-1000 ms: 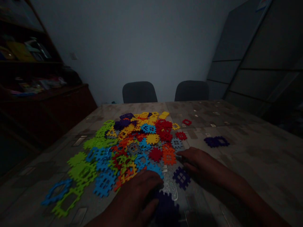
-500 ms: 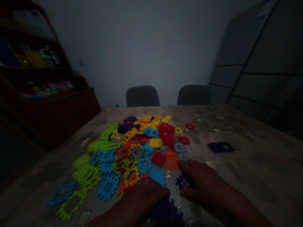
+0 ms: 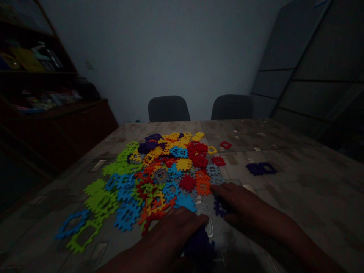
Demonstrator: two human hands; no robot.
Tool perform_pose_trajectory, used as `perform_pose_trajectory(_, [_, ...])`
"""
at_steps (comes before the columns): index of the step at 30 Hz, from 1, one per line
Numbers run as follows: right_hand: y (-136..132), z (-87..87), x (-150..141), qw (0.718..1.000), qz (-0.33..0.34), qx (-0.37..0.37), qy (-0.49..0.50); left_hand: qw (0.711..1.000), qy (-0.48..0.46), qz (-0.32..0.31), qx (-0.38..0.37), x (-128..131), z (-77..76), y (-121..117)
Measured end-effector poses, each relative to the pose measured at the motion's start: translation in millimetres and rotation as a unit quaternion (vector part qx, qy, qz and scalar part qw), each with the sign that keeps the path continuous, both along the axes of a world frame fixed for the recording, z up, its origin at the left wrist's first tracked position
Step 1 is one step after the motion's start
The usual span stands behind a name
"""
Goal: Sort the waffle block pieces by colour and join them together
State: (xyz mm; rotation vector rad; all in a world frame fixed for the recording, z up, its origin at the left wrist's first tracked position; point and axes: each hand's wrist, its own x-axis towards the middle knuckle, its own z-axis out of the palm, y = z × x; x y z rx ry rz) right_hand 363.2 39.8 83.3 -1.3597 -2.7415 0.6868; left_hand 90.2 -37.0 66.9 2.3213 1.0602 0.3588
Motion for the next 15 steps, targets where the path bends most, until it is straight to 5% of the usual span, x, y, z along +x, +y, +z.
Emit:
perform_pose_trajectory(8, [2,-7.3,8,1.0,0.001,0.001,0.025,1.0,0.024,-0.001,0.005,8,0.3,1])
perform_pose_trajectory(15, [1,2.9,3,1.0,-0.001,0.015,0.008,0.998,-0.037,0.002,0.05,3,-7.8,-2])
